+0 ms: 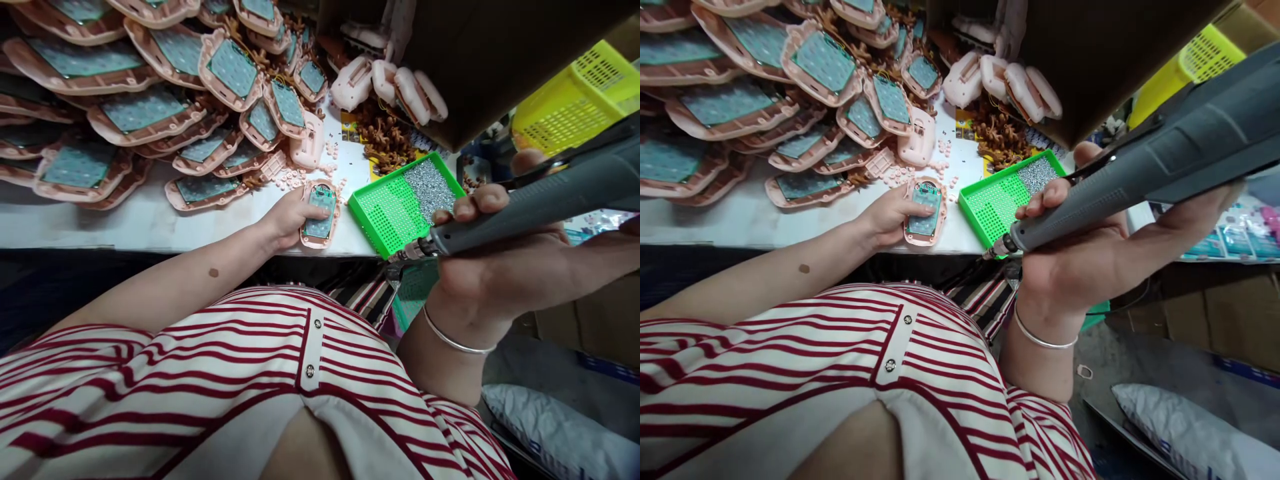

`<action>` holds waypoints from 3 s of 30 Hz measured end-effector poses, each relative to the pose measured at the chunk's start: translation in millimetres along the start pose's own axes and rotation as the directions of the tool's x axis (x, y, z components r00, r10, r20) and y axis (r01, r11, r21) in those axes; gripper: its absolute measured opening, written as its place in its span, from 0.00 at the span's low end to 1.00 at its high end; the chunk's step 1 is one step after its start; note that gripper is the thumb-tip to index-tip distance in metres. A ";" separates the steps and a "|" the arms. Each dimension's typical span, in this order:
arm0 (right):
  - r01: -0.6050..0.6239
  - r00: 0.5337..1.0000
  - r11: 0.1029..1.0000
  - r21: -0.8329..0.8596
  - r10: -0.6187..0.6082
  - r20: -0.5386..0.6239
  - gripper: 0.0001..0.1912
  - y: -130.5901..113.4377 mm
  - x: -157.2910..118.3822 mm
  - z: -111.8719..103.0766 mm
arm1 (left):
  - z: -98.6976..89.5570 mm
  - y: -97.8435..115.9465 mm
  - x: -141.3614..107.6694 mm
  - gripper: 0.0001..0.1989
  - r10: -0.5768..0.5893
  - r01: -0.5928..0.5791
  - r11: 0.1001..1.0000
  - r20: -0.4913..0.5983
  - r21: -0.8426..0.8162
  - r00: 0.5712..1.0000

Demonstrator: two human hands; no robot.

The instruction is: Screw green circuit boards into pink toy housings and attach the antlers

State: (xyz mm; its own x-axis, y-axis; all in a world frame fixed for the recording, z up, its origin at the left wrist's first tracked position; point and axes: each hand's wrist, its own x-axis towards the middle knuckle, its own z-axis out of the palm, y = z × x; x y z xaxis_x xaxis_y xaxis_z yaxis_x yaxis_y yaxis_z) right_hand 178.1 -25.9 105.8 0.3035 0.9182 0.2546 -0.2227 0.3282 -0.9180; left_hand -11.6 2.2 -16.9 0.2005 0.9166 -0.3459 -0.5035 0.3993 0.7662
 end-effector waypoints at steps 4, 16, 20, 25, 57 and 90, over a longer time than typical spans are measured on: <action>0.122 0.992 0.992 0.007 -0.122 -0.032 0.33 17.2 -2.7 8.2 | 1.6 -2.0 -0.5 0.21 0.021 -0.023 0.999 -0.048 -0.033 0.999; 0.346 0.915 0.937 -0.034 -0.330 0.233 0.13 87.3 -28.4 30.2 | 3.6 -9.4 5.2 0.20 0.073 -0.077 0.996 -0.088 -0.038 0.993; 0.354 0.914 0.934 -0.047 -0.335 0.230 0.15 90.9 -27.2 31.8 | 3.9 -9.5 5.5 0.20 0.070 -0.074 0.996 -0.086 -0.047 0.994; 0.315 0.929 0.945 -0.088 -0.288 0.233 0.14 92.8 -27.9 31.2 | 5.1 -9.0 4.6 0.21 0.067 -0.074 0.995 -0.105 -0.064 0.992; 0.380 0.894 0.915 0.136 -0.401 0.201 0.07 82.9 -19.0 37.3 | 9.1 -7.4 -3.4 0.21 -0.011 0.006 0.979 -0.024 -0.202 1.000; 0.366 0.900 0.916 0.162 -0.393 0.190 0.06 78.1 -15.0 38.3 | 11.0 -11.5 -0.2 0.17 0.077 -0.091 0.965 -0.066 -0.245 0.995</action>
State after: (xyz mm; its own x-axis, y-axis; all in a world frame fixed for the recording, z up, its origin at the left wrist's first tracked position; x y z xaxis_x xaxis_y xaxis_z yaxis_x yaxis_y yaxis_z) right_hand 120.7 -5.5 41.9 0.1842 0.7393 0.6477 -0.2432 0.6727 -0.6988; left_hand 3.4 -2.3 -19.7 0.1048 0.9414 -0.3207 -0.7102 0.2966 0.6385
